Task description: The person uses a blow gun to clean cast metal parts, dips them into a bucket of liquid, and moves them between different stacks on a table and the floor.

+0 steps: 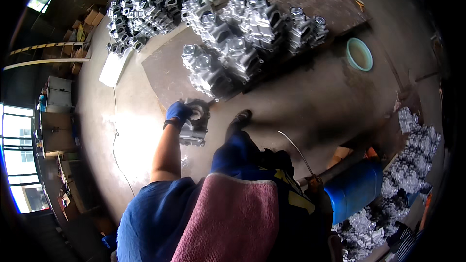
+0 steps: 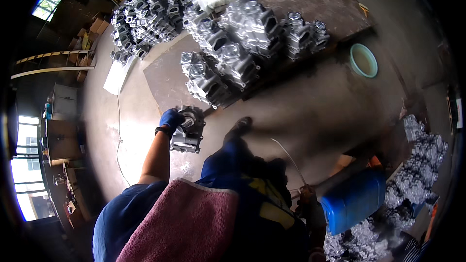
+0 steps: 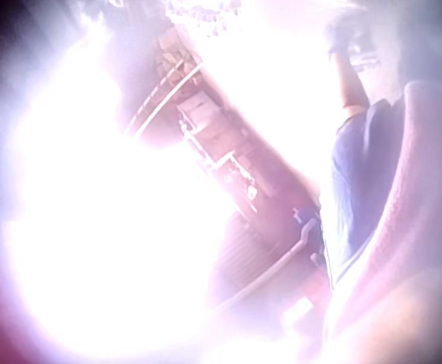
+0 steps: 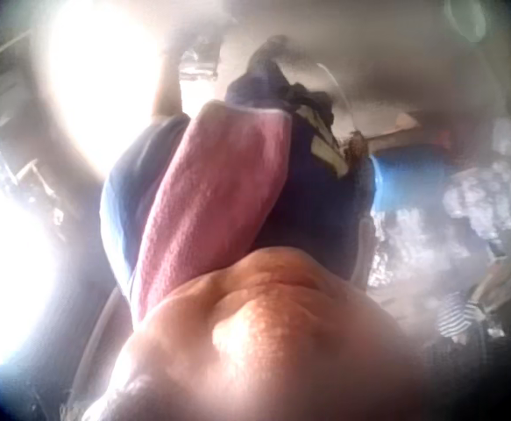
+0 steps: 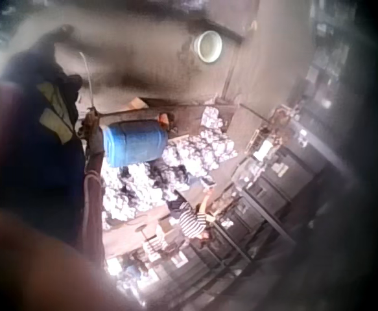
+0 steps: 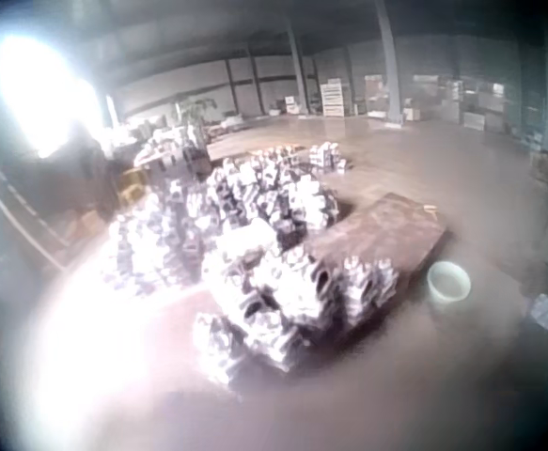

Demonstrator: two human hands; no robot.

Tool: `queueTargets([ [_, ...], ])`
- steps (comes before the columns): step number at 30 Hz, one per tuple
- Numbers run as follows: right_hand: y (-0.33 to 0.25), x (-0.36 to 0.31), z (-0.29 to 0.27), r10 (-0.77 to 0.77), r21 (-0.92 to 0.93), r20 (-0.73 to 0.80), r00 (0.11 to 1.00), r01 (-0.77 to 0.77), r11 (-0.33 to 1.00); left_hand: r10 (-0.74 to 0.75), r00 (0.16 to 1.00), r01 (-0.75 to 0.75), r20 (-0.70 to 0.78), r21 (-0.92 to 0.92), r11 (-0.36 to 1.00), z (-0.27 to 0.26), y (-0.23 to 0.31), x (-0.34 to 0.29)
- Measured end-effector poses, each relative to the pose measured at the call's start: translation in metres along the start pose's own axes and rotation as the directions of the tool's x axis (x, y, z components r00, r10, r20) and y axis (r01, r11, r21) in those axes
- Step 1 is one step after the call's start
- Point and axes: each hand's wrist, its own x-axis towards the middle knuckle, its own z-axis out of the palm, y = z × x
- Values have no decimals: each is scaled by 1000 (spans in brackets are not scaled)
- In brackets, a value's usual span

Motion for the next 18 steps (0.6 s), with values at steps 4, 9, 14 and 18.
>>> queueTargets([
  [4,-51,37,73,18,54,-32,999,-16,998,-267,959,251,-93,-149,956,-37,-54,47],
  [9,-89,68,157,48,139,-86,995,-35,990,-318,916,230,-246,-330,916,-96,-86,150],
  [14,-122,79,231,59,213,-173,983,-21,977,-264,960,30,-94,-901,432,-114,-87,267],
  [18,-138,73,260,51,262,-234,971,12,965,-42,999,29,19,-966,255,-88,-89,388],
])
